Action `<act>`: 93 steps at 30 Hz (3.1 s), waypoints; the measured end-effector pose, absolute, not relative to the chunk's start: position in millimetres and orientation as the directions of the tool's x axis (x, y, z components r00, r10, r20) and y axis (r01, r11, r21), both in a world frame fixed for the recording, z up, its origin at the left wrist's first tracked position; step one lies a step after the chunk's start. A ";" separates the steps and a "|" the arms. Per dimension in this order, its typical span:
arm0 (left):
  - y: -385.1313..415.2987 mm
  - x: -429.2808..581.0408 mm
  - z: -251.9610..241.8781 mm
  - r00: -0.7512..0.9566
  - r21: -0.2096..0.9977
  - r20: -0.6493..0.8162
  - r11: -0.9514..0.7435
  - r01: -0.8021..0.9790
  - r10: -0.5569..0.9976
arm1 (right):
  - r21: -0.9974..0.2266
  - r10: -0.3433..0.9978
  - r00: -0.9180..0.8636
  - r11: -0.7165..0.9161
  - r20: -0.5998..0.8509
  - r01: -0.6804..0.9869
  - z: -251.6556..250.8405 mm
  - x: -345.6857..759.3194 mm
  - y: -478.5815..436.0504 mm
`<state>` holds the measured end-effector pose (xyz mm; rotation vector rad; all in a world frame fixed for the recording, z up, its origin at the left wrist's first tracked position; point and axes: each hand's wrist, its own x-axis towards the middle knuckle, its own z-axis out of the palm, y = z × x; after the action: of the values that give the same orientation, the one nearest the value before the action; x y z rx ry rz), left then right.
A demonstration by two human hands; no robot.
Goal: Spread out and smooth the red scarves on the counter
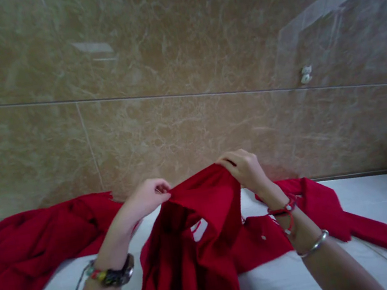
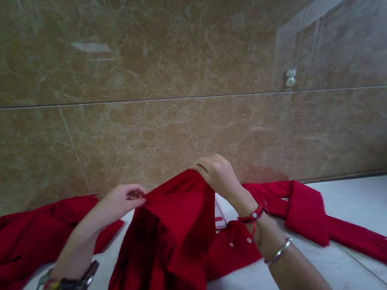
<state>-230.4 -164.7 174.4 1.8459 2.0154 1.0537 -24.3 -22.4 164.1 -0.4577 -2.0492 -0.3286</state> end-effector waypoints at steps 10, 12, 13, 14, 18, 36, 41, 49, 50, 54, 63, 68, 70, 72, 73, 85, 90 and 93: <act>-130.9 -217.1 141.5 -0.209 0.572 0.323 -0.014 0.820 0.923 | -0.181 0.442 -0.647 0.885 0.621 0.430 132.7 -3.2 11.6; -131.6 -211.3 144.3 -0.128 0.662 0.332 -0.134 0.738 0.934 | -0.218 0.424 -0.695 0.903 0.581 0.369 134.0 -5.8 2.4; -132.2 -207.0 145.5 -0.096 0.673 0.351 -0.180 0.717 0.931 | -0.240 0.401 -0.714 0.916 0.575 0.321 133.3 -9.3 -4.1; -133.0 -202.1 146.5 -0.067 0.671 0.367 -0.215 0.710 0.928 | -0.264 0.375 -0.725 0.926 0.578 0.269 132.3 -13.8 -11.6; -138.6 -187.1 148.7 0.046 0.609 0.377 -0.285 0.740 0.925 | -0.326 0.312 -0.755 0.935 0.577 0.138 130.3 -33.1 -40.5; -151.3 -180.2 147.6 -0.081 0.309 0.295 -0.015 0.951 0.952 | -0.471 0.592 -0.492 0.806 0.638 0.359 147.5 -7.8 -18.5; -150.7 -148.5 136.7 -0.199 0.142 0.319 0.161 0.977 0.927 | -0.415 0.542 -0.518 0.840 0.661 0.349 144.5 -14.2 -28.9; -144.3 -162.2 138.4 -0.240 0.059 0.434 0.238 0.970 0.869 | -0.428 0.559 -0.464 0.828 0.688 0.363 147.5 -13.4 -29.0; -143.8 -164.3 138.4 -0.246 0.039 0.439 0.255 0.966 0.864 | -0.425 0.558 -0.453 0.828 0.696 0.366 148.5 -12.9 -28.9; -142.0 -174.9 141.8 -0.249 -0.006 0.438 0.280 0.960 0.864 | -0.429 0.571 -0.383 0.811 0.726 0.397 152.3 -6.5 -23.1; -158.7 -212.9 172.7 -0.250 0.034 0.623 0.294 0.955 0.742 | -0.427 0.578 -0.251 0.776 0.777 0.465 161.8 16.4 -6.2; -175.2 -237.8 189.0 -0.362 0.124 0.710 0.399 0.908 0.604 | -0.449 0.557 -0.065 0.728 0.828 0.518 166.6 28.2 3.0; -174.3 -246.0 186.7 -0.380 0.192 0.616 0.337 0.922 0.690 | -0.425 0.606 -0.175 0.708 0.776 0.564 162.0 28.9 10.5; -167.3 -249.9 177.3 -0.330 0.222 0.467 0.253 0.942 0.820 | -0.342 0.647 -0.424 0.726 0.633 0.597 152.6 25.0 16.7; -162.4 -249.8 171.1 -0.292 0.225 0.391 0.217 0.950 0.873 | -0.285 0.641 -0.549 0.749 0.536 0.598 146.8 21.6 18.3; -161.3 -205.2 172.8 -0.012 0.424 0.239 -0.094 0.901 0.971 | -0.321 0.279 -0.793 0.940 0.542 0.112 118.3 -49.7 -49.0; -158.0 -204.9 166.1 -0.123 0.149 0.344 0.075 0.986 0.931 | -0.475 0.390 -0.718 0.875 0.576 0.094 128.7 -35.6 -41.0; -152.2 -202.6 160.4 -0.195 -0.001 0.382 0.212 0.977 0.903 | -0.537 0.390 -0.706 0.843 0.592 0.015 139.1 -20.0 -34.5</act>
<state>-202.6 -152.2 160.4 2.1477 2.6619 0.4259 -20.0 -34.5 139.1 -0.2930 -2.2809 0.6565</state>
